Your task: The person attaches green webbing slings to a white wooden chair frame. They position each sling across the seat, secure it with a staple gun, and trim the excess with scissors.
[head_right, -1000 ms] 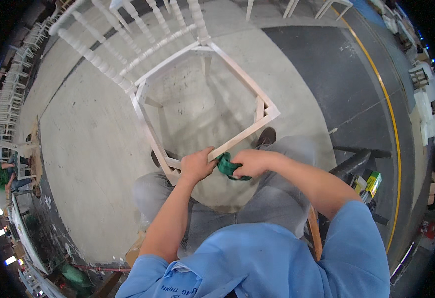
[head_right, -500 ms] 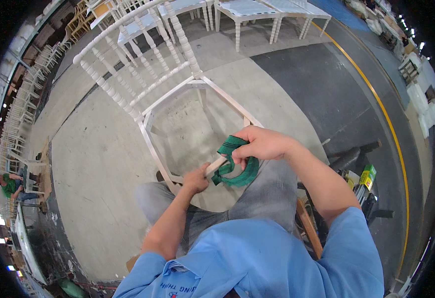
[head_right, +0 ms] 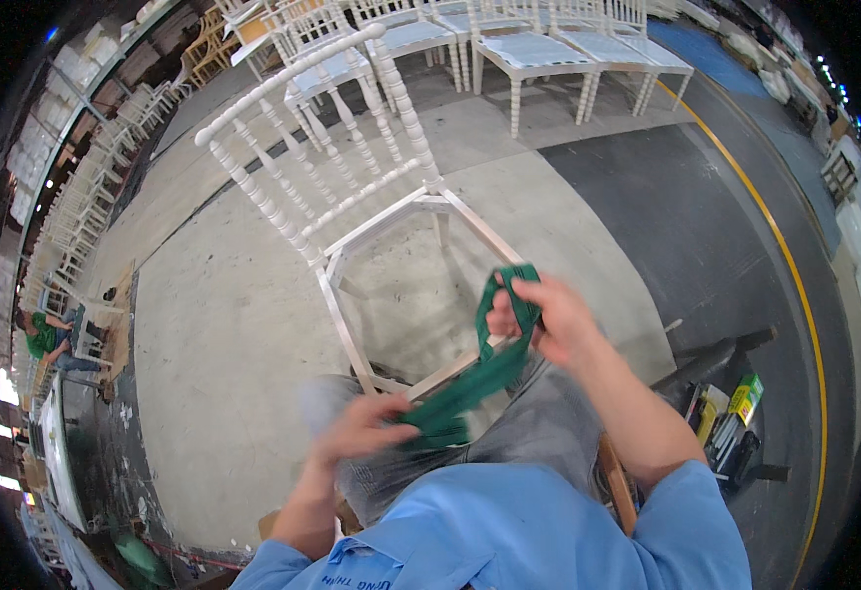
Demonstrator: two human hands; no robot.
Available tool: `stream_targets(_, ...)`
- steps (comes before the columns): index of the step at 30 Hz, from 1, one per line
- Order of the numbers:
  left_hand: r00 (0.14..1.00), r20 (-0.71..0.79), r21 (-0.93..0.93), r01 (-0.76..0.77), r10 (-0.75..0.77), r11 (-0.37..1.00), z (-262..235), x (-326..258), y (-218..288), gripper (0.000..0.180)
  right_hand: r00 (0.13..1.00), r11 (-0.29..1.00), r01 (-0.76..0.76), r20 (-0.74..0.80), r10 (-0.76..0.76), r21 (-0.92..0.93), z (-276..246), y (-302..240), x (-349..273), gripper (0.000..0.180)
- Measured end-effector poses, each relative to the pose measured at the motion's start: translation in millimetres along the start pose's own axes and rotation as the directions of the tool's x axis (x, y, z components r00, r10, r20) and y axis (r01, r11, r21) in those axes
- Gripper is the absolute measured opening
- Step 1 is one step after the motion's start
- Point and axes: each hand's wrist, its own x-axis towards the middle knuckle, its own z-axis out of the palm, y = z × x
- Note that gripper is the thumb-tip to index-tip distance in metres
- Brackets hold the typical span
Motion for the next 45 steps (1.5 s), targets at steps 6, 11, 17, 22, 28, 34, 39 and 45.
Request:
stream_targets(6,0.982,-0.185,0.429,0.116,-0.039,0.896,-90,-51,55,0.021,0.839,-0.108,-0.148,-0.183,0.513,-0.983,3,37,-5,0.043)
stream_targets(11,0.979,0.021,0.544,-0.181,0.202,0.819,-55,11,76,0.022,0.821,0.359,0.531,0.570,0.004,-0.767,68,66,19,0.032)
stream_targets(17,0.994,-0.086,0.604,0.107,-0.069,0.790,-90,13,56,0.029,0.908,0.459,0.304,0.400,0.128,-0.835,38,67,44,0.025)
stream_targets(22,0.980,-0.155,0.484,0.187,-0.127,0.855,-120,10,13,0.021,0.925,0.677,0.088,0.312,0.218,-0.731,-5,113,38,0.026)
stream_targets(28,0.955,-0.265,-0.197,0.082,-0.134,0.977,-119,18,-15,0.014,0.866,0.325,0.070,0.219,0.449,-0.943,-4,130,30,0.035)
stream_targets(34,0.962,-0.270,0.330,0.055,0.039,0.942,-83,46,5,0.019,0.861,0.381,0.508,0.470,-0.196,-0.772,63,107,47,0.034)
stream_targets(39,0.910,-0.414,0.183,0.081,0.002,0.980,-82,49,15,0.017,0.979,0.453,0.164,0.202,0.038,-0.877,79,92,63,0.021)
stream_targets(45,0.891,-0.432,-0.502,-0.108,-0.141,0.858,-70,58,-18,0.011,0.963,0.821,0.159,0.270,-0.006,-0.548,74,103,66,0.012)
